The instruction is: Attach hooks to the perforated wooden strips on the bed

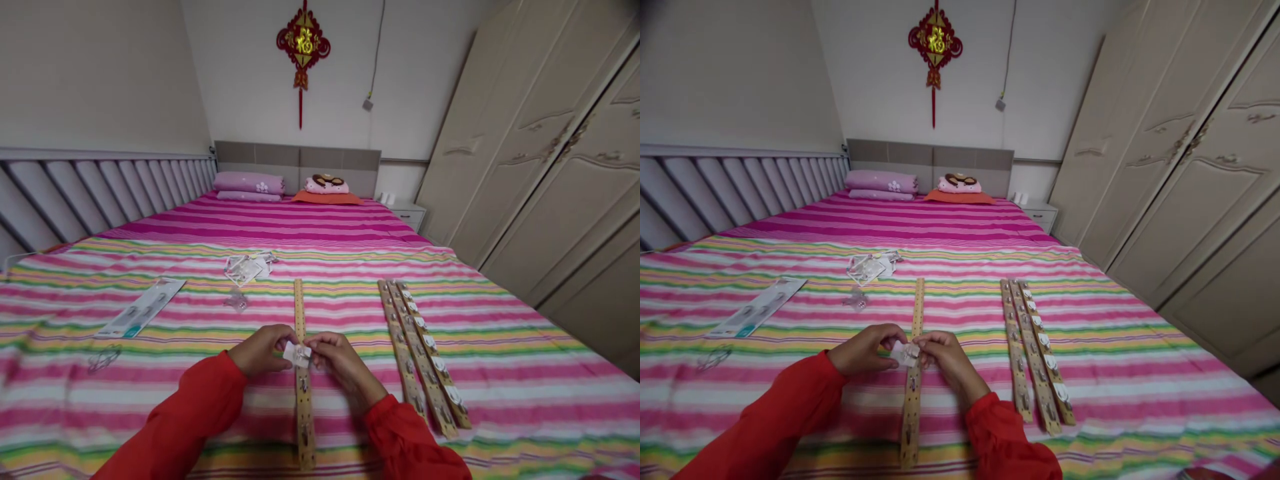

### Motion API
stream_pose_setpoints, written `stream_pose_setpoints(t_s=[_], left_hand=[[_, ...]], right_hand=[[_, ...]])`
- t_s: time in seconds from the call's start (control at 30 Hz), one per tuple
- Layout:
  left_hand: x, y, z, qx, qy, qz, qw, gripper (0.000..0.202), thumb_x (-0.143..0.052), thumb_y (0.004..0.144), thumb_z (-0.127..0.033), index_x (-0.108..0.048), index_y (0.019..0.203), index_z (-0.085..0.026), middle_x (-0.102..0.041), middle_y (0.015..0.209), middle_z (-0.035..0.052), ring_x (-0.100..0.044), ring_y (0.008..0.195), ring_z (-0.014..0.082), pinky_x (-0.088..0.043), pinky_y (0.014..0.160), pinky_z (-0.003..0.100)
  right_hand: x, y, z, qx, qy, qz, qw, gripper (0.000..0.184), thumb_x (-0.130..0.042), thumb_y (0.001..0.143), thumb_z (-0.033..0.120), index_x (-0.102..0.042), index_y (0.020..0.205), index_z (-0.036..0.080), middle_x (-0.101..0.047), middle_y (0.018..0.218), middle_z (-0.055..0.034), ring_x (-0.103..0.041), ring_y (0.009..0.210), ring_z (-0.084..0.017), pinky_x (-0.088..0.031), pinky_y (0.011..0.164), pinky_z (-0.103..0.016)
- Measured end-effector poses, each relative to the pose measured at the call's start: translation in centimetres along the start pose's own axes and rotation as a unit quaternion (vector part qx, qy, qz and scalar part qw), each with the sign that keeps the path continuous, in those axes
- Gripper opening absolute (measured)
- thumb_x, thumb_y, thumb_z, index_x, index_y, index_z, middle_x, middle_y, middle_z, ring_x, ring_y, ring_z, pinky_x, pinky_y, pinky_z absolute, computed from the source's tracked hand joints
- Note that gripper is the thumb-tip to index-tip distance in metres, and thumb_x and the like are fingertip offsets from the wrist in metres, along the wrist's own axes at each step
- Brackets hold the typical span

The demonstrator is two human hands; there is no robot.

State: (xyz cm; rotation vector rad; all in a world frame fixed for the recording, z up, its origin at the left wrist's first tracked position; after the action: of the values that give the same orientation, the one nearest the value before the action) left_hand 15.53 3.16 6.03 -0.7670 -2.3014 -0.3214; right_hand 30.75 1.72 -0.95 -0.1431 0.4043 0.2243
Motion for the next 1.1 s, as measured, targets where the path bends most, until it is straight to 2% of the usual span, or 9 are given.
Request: stream_pose_setpoints(t_s=[0.1, 0.2, 0.5, 0.57, 0.67, 0.77, 0.87, 1.0, 1.1], left_hand=[[-0.3, 0.5, -0.1, 0.018, -0.06, 0.009, 0.998, 0.022, -0.065, 0.055, -0.02, -0.067, 0.077, -0.019, -0.061, 0.064, -0.0026, -0.053, 0.06, 0.0111, -0.044, 0.059, 0.022], [-0.6, 0.9, 0.1, 0.043, -0.122, 0.002, 0.992, 0.019, -0.067, 0.055, -0.024, -0.068, 0.073, -0.019, -0.06, 0.059, -0.0018, -0.053, 0.056, 0.0116, -0.044, 0.055, 0.023], [-0.5, 2.3, 2.3, 0.053, -0.264, -0.047, 0.962, 0.04, -0.081, 0.047, -0.029, -0.069, 0.081, -0.015, -0.067, 0.071, 0.0033, -0.06, 0.063, 0.0129, -0.05, 0.061, 0.026], [-0.4, 2.4, 2.9, 0.057, -0.284, -0.101, 0.952, 0.045, -0.082, 0.046, -0.033, -0.069, 0.085, -0.015, -0.069, 0.078, 0.0049, -0.063, 0.071, 0.0154, -0.052, 0.069, 0.029], [-0.8, 1.8, 4.1, 0.089, -0.311, -0.199, 0.925, 0.047, -0.078, 0.053, -0.043, -0.068, 0.089, -0.015, -0.07, 0.087, 0.0065, -0.064, 0.084, 0.0185, -0.051, 0.079, 0.032], [-2.8, 1.1, 5.3, 0.144, -0.34, -0.197, 0.908, 0.048, -0.075, 0.055, -0.05, -0.068, 0.087, -0.015, -0.07, 0.082, 0.006, -0.065, 0.078, 0.0182, -0.051, 0.073, 0.031], [-4.6, 0.9, 6.2, 0.163, -0.379, -0.184, 0.892, 0.047, -0.079, 0.049, -0.047, -0.067, 0.081, -0.014, -0.069, 0.073, 0.0041, -0.064, 0.068, 0.0156, -0.052, 0.067, 0.029], [-5.3, 1.5, 6.9, 0.172, -0.406, -0.231, 0.867, 0.048, -0.082, 0.044, -0.041, -0.066, 0.079, -0.014, -0.067, 0.065, 0.0012, -0.061, 0.058, 0.0128, -0.052, 0.06, 0.027], [-5.4, 1.8, 7.4, 0.175, -0.385, -0.268, 0.866, 0.044, -0.08, 0.043, -0.04, -0.064, 0.074, -0.014, -0.064, 0.061, -0.0005, -0.059, 0.055, 0.0121, -0.05, 0.056, 0.026]], right_hand=[[0.0, -0.2, 0.2, -0.004, 0.013, 0.009, 1.0, 0.027, -0.079, 0.059, 0.034, -0.074, 0.074, 0.013, -0.065, 0.056, -0.0005, -0.055, 0.046, -0.009, -0.04, 0.048, -0.021], [-0.1, -0.3, 0.2, -0.001, -0.009, 0.018, 1.0, 0.027, -0.081, 0.058, 0.03, -0.073, 0.077, 0.013, -0.064, 0.052, 0.001, -0.055, 0.045, -0.009, -0.043, 0.049, -0.022], [0.4, 0.6, -1.1, 0.011, -0.011, 0.015, 1.0, 0.026, -0.081, 0.056, 0.028, -0.072, 0.075, 0.014, -0.066, 0.051, 0.0009, -0.056, 0.042, -0.01, -0.044, 0.046, -0.022], [0.7, 0.9, -1.3, 0.016, -0.003, -0.012, 1.0, 0.026, -0.081, 0.054, 0.027, -0.071, 0.074, 0.013, -0.064, 0.048, 0.0017, -0.053, 0.039, -0.009, -0.041, 0.043, -0.021], [1.5, 1.3, -2.0, 0.023, 0.031, -0.077, 0.996, 0.025, -0.079, 0.052, 0.024, -0.07, 0.073, 0.013, -0.063, 0.05, 0.0018, -0.051, 0.039, -0.008, -0.039, 0.041, -0.02], [1.7, 1.2, -2.6, 0.027, 0.06, -0.121, 0.99, 0.026, -0.078, 0.051, 0.022, -0.068, 0.074, 0.013, -0.063, 0.051, 0.0017, -0.051, 0.04, -0.008, -0.037, 0.04, -0.019], [1.5, 1.1, -2.9, 0.032, 0.061, -0.149, 0.986, 0.027, -0.076, 0.051, 0.022, -0.066, 0.074, 0.013, -0.062, 0.051, 0.0021, -0.051, 0.04, -0.009, -0.037, 0.04, -0.02], [1.5, 1.6, -2.8, 0.047, 0.023, -0.181, 0.982, 0.023, -0.072, 0.05, 0.02, -0.061, 0.07, 0.015, -0.06, 0.049, 0.0039, -0.05, 0.039, -0.009, -0.035, 0.038, -0.019], [1.7, 2.2, -3.2, 0.055, 0.0, -0.182, 0.982, 0.02, -0.071, 0.05, 0.021, -0.058, 0.065, 0.017, -0.056, 0.044, 0.006, -0.047, 0.037, -0.008, -0.034, 0.038, -0.02]])
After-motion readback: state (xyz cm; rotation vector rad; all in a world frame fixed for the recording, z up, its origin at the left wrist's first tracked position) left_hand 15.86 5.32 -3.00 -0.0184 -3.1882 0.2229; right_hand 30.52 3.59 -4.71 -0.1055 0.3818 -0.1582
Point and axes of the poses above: each hand's wrist, its own y-axis towards the middle knuckle, its own x-axis out of the back of the hand, z = x × y, the point moved 5 cm from there along y, towards the middle knuckle
